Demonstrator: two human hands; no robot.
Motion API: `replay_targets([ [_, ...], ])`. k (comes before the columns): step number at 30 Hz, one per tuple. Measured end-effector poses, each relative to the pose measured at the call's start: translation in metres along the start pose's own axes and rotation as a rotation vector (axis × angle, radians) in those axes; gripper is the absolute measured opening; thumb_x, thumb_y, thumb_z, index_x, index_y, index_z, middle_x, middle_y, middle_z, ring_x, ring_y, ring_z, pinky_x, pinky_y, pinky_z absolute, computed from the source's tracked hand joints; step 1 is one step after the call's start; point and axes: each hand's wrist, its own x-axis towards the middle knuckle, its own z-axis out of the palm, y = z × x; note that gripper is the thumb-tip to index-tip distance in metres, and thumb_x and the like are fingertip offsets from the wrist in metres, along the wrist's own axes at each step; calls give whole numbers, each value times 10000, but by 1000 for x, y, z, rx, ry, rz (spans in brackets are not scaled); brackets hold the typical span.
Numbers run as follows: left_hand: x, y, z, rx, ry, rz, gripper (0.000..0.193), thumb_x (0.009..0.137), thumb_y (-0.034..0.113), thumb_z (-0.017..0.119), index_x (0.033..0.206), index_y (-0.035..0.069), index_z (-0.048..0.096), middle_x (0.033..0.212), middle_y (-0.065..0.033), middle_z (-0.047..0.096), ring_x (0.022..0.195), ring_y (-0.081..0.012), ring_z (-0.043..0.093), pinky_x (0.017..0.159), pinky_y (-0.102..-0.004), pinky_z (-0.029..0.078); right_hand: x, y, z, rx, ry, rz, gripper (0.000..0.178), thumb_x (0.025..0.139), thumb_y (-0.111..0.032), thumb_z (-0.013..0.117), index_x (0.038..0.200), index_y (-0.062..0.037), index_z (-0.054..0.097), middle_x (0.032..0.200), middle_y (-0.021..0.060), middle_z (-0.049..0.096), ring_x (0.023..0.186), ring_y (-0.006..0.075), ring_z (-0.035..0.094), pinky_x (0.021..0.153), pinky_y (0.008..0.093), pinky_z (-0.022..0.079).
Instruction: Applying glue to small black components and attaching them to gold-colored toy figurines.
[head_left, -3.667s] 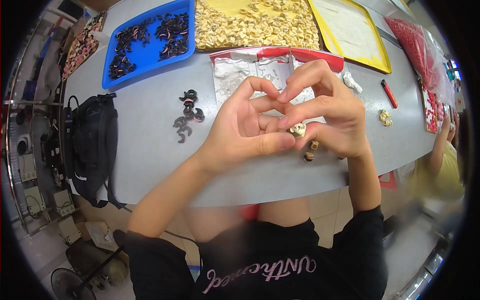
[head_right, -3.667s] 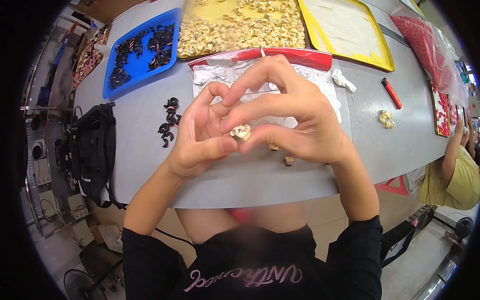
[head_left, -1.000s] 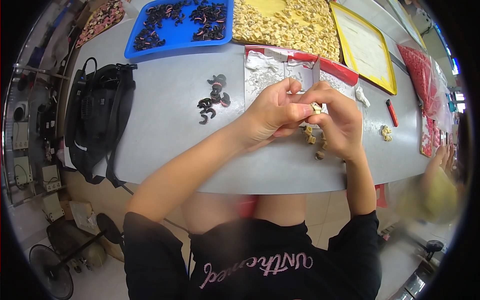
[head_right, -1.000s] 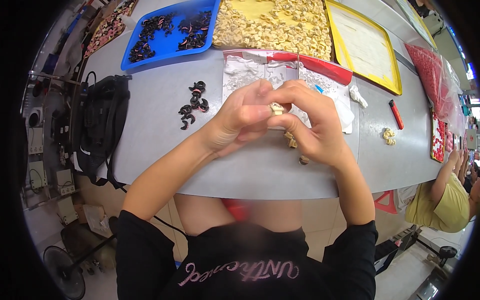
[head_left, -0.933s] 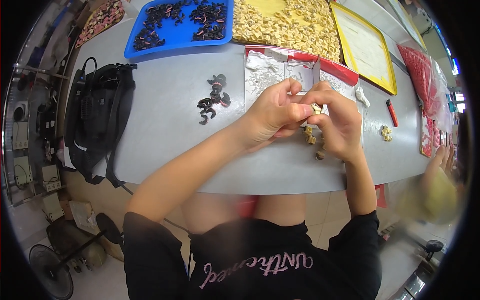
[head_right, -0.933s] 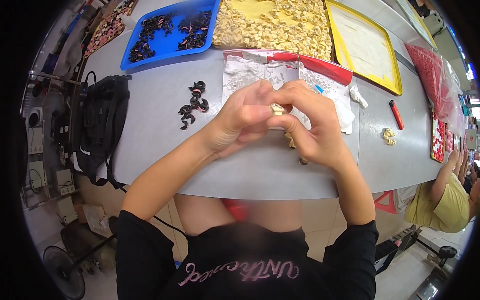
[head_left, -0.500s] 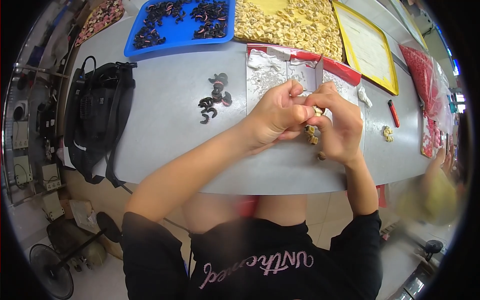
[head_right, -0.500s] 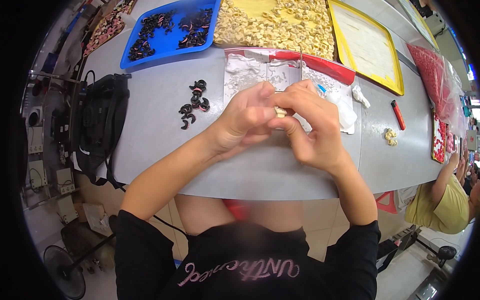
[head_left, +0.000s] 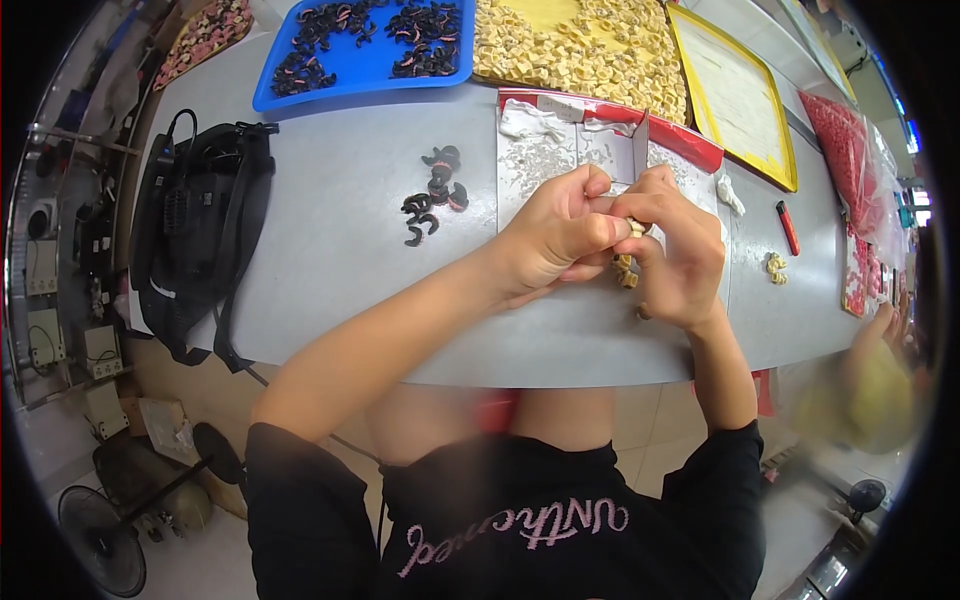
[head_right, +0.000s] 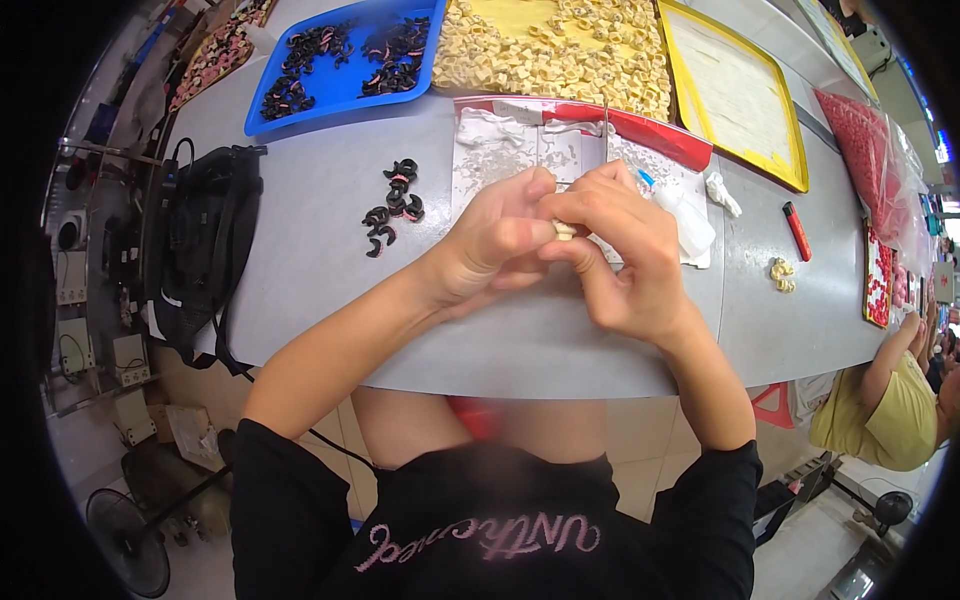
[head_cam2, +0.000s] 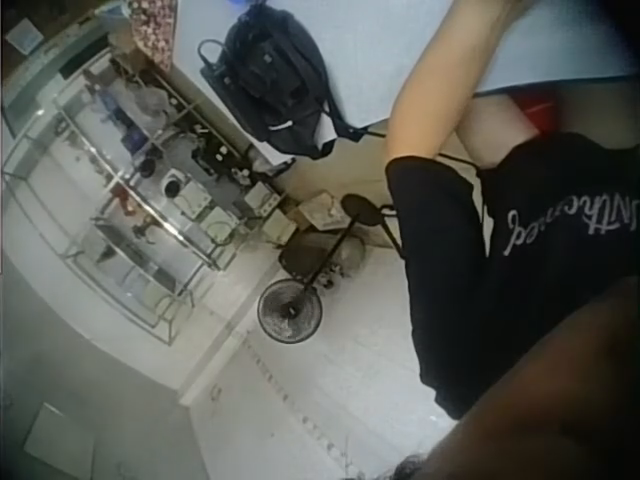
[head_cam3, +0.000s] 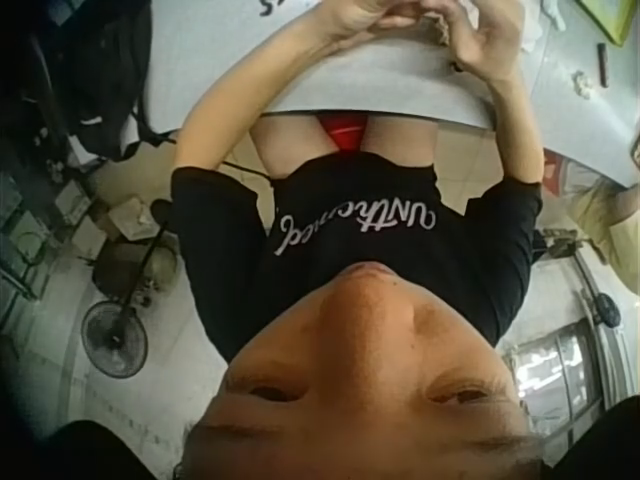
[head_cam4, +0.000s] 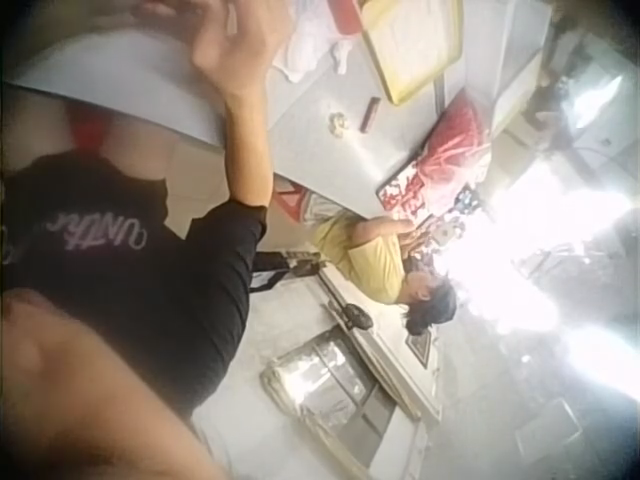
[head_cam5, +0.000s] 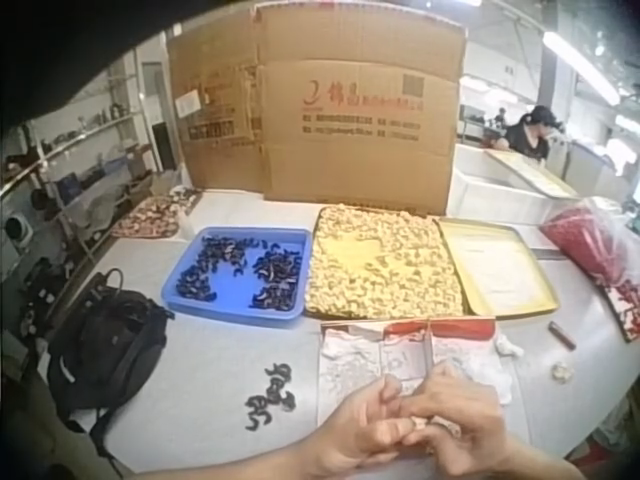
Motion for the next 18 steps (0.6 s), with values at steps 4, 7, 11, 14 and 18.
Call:
replay_targets([
  [4, 2, 3, 5, 20, 31, 5, 412, 807, 210, 686, 957, 116, 314, 797, -29, 517, 536, -22, 406, 399, -148, 301, 0, 0, -4, 7, -20, 71, 179, 709, -24, 662, 875, 14, 607, 694, 103, 541, 607, 235, 488, 632, 321, 387],
  [7, 2, 8, 6, 54, 34, 42, 381, 832, 239, 649, 1019, 108, 344, 834, -40, 532, 553, -31, 394, 441, -166, 323, 4, -5, -12, 58, -14, 160, 208, 729, -9, 643, 932, 10, 603, 795, 120, 576, 707, 239, 521, 675, 323, 421],
  [11, 5, 10, 14, 70, 88, 127, 388, 868, 322, 600, 1061, 90, 355, 980, -125, 568, 567, -49, 377, 510, -194, 371, 13, -15, -51, -65, 82, 194, 146, 809, -53, 612, 947, -6, 626, 809, 82, 549, 713, 174, 503, 695, 272, 403],
  [14, 3, 16, 12, 346, 191, 192, 353, 867, 367, 571, 1045, 94, 436, 1021, -136, 566, 584, -53, 380, 531, -185, 369, -11, -31, -78, -239, 5, 368, 151, 821, -60, 615, 962, -12, 642, 765, 57, 472, 677, 149, 475, 660, 257, 389],
  [18, 9, 10, 2, 431, 154, 225, 240, 903, 286, 543, 999, 84, 456, 973, -139, 603, 580, -47, 423, 545, -204, 416, -67, -44, -79, -316, -75, 634, 195, 830, -35, 607, 1020, 4, 632, 793, 90, 493, 692, 167, 499, 661, 272, 418],
])
